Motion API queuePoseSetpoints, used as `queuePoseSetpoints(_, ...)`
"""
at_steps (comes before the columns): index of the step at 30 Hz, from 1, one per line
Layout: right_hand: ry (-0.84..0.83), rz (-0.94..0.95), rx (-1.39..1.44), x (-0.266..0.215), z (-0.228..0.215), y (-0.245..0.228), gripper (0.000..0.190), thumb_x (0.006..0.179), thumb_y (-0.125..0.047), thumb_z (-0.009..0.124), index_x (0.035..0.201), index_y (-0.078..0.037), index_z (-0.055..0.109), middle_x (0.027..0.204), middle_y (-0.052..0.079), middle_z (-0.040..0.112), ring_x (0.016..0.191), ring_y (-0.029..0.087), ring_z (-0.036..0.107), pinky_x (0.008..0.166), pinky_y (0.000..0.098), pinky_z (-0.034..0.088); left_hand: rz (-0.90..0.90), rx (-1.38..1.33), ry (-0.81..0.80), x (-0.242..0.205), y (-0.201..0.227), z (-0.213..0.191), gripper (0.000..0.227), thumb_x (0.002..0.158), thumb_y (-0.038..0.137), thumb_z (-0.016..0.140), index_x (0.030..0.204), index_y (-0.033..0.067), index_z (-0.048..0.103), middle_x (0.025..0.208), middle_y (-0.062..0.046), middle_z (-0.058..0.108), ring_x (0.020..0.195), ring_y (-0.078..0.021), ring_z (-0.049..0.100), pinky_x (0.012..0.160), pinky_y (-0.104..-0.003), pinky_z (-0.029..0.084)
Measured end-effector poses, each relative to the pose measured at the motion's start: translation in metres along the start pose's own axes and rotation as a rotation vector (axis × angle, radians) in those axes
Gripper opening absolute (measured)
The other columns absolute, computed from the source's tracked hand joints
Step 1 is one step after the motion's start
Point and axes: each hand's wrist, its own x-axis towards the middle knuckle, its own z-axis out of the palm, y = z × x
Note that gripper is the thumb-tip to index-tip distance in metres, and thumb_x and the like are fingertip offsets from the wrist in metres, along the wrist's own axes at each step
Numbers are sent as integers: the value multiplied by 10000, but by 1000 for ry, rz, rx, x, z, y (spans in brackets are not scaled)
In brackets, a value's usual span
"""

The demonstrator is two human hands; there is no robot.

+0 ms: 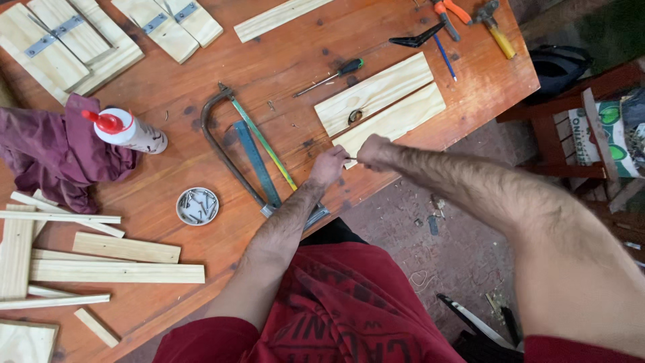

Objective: The person uses a screwdriver to drive screws into a wooden board on a workbench. They repeatedly pick up screws, position them, and turn the screwdriver to fasten them into the wood.

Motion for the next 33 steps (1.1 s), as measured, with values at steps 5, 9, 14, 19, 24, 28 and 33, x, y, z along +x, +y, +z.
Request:
queuePoseSetpoints(5,-47,-365,-476,-23,-55,-8,445,1001,-381,801,1406,-198,827,1396,269,820,1350,496,768,1077,628,667,-100,-115,-2,2,-11,12,190,1036,383,828,1110,216,774,1090,17,661,951,-277,816,836,-391,691)
queuePoseSetpoints(9,-18,-676,-987,-88,-63,-23,274,1113,-237,679,1206,-128,913,1200,208,896,1209,430,851,991,585,701,-155,-197,-30,5,-2,-13,229,954,336,896,1099,203,778,1081,-10,664,946,-321,822,828,-435,693)
queuePoseSetpoints(14,-10,-873,-1003,-90,-60,-20,340,1074,-53,573,969,-43,896,993,213,890,1014,441,879,845,598,723,-183,-198,3,3,1,-10,177,1007,328,862,1046,193,753,1019,-5,641,916,-318,812,820,-427,687)
queuePoseSetpoints(19,-146,-515,-676,5,-19,-5,235,1019,-207,728,1143,-93,892,1165,223,875,1178,499,837,926,694,686,-77,-139,-27,2,4,-7,125,1089,242,757,1020,147,715,1012,-42,615,987,-280,748,893,-366,633)
queuePoseSetpoints(24,-126,-252,-349,-1,-25,-5,216,953,-276,716,921,-232,924,771,63,848,826,352,892,789,656,671,-51,-35,-38,4,1,-4,139,1131,271,703,1065,149,707,1019,-18,600,1007,-239,722,912,-340,621)
queuePoseSetpoints(28,-100,-64,77,8,-1,9,147,894,-136,742,860,-22,829,665,153,746,574,301,778,520,487,585,-92,-197,-11,1,10,-14,145,1151,265,688,1052,167,727,1001,-15,611,1000,-232,731,899,-299,623)
queuePoseSetpoints(33,-113,-117,-67,-9,-23,-3,179,817,-173,902,967,-75,909,735,196,804,547,308,801,410,469,628,-55,-58,8,-2,2,-2,169,1094,354,747,1029,203,705,993,36,597,976,-181,742,860,-282,635)
